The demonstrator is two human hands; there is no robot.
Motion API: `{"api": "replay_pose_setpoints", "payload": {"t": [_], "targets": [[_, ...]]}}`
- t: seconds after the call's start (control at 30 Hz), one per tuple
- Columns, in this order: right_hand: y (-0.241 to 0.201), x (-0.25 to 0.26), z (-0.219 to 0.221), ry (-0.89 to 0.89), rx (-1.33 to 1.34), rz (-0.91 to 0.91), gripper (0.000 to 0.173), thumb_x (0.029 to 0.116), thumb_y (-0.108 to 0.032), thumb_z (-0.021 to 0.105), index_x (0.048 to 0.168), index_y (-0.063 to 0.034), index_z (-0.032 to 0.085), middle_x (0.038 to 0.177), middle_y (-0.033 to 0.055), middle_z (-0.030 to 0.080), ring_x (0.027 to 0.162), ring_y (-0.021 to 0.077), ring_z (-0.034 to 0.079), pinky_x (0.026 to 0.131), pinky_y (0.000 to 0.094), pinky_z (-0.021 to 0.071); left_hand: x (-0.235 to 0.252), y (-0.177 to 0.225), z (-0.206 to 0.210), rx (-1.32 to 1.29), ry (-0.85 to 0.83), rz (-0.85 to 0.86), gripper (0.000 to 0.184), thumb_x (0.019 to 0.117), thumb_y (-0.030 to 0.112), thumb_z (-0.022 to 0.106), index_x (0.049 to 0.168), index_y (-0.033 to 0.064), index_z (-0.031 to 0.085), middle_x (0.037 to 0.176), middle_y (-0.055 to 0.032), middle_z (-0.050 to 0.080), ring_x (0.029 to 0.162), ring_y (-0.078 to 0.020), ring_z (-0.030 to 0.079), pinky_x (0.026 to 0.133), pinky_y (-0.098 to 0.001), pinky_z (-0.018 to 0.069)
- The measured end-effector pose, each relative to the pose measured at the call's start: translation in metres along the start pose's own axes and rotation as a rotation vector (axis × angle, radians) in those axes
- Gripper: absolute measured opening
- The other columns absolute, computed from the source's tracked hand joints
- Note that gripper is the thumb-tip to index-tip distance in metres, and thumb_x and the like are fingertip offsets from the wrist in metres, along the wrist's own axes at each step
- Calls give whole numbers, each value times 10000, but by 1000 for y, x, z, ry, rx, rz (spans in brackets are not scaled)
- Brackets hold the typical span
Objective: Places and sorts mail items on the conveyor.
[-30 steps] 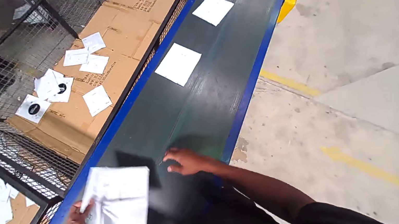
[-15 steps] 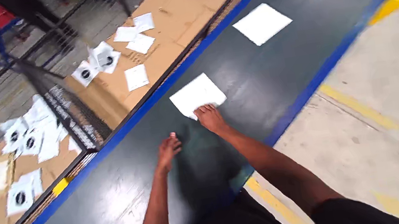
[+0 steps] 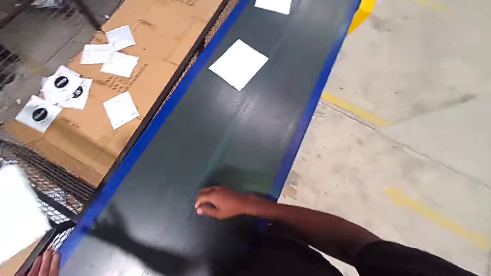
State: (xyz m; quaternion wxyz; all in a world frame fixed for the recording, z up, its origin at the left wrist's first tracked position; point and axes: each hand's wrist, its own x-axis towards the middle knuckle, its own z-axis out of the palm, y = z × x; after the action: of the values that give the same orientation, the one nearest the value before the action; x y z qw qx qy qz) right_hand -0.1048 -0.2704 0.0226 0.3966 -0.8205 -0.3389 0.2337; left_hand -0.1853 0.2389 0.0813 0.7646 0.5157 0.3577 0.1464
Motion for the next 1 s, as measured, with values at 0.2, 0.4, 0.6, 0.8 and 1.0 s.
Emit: {"api": "replay_pose_setpoints", "payload": {"t": [0.2, 0.4, 0.6, 0.8, 1.0], "targets": [[124, 71, -152, 575, -329, 421, 498, 1037, -381, 526, 1420, -66, 583, 1457, 148, 576, 1372, 283, 534, 1158, 474, 438, -42, -63, 69, 243, -116, -111, 414, 1075, 446, 453, 1334, 141, 557, 1183, -38, 707, 1044, -247, 710, 906, -503, 598], [169, 84, -158, 452, -573, 608, 434, 1068, -364, 463, 1331, -76, 655, 1435, 155, 601, 1371, 362, 526, 1118, 577, 421, -143, -182, 171, 202, -310, -360, 405, 1109, 249, 415, 1415, -12, 464, 1234, -203, 680, 1005, -344, 721, 859, -514, 612], [47, 32, -34, 101, -290, 157, 317, 1058, -289, 507, 1158, -73, 716, 1195, 139, 704, 1156, 311, 662, 1028, 515, 519, -170, -210, 204, 112, -374, -495, 503, 1095, 331, 479, 1442, -30, 432, 1320, -238, 641, 1098, -384, 701, 925, -529, 602], [-48, -44, 52, -282, 303, -204, 367, 1017, -384, 638, 1275, -125, 678, 1234, 51, 693, 1146, 166, 655, 1034, 385, 529, -120, -134, 139, 326, -97, -193, 404, 906, 53, 751, 1264, -49, 593, 1063, -144, 749, 941, -229, 741, 849, -444, 633], [11, -32, -17, 10, 97, 87, 300, 1029, -393, 592, 1200, -180, 717, 1103, 26, 716, 995, 153, 688, 910, 406, 584, -23, -27, 34, 122, -59, 60, 634, 1051, 340, 559, 1581, 179, 249, 1483, -69, 511, 1260, -256, 610, 1019, -501, 552]]}}
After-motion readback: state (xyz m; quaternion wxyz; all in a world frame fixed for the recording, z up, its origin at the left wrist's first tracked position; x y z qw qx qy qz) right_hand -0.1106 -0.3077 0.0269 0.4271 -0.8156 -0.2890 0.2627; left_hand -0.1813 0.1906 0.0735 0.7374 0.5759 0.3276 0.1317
